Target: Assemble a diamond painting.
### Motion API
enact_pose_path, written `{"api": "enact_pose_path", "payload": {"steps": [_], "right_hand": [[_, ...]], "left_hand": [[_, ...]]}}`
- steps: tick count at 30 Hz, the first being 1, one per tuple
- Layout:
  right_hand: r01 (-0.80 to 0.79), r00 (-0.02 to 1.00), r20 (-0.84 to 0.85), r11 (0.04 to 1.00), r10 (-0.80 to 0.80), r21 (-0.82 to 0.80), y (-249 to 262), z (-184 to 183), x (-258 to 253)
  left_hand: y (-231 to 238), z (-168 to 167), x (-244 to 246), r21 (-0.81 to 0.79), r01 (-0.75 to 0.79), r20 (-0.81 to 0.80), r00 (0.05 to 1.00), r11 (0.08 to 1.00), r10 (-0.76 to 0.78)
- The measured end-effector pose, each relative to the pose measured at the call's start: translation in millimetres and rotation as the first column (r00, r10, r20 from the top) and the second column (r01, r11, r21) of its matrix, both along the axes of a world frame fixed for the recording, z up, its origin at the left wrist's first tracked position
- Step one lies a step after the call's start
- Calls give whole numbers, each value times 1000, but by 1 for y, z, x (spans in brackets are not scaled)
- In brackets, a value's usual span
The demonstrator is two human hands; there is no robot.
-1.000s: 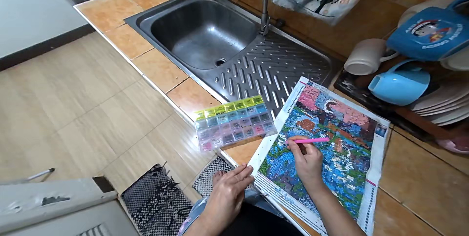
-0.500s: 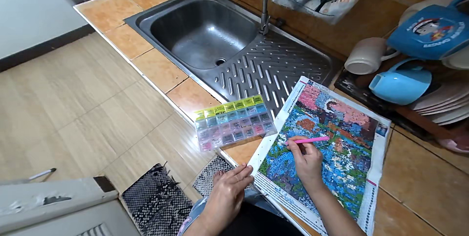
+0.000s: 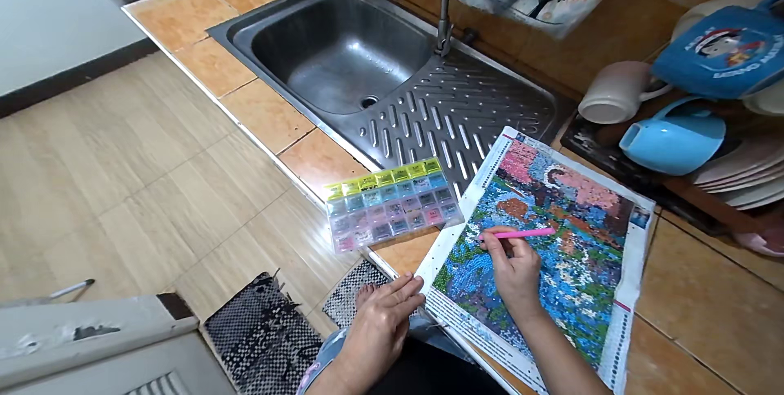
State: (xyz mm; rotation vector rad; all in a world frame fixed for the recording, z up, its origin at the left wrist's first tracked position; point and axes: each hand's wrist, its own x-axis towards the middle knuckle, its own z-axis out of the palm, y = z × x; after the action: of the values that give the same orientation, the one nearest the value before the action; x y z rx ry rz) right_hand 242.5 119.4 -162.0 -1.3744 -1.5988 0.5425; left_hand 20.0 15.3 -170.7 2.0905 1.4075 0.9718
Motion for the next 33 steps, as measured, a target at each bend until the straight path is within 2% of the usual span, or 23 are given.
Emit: {"api": "enact_pose_path", "payload": {"steps": [15, 33], "right_hand": [[18, 1000, 2, 1000, -18, 9, 0, 1, -2], [-8, 985, 175, 1000, 4, 24, 4, 5, -3]], "left_hand": [[0, 0, 0, 2, 7, -2, 1000, 1000, -7], [0, 0, 0, 10, 1, -12, 1000, 1000, -1]]}}
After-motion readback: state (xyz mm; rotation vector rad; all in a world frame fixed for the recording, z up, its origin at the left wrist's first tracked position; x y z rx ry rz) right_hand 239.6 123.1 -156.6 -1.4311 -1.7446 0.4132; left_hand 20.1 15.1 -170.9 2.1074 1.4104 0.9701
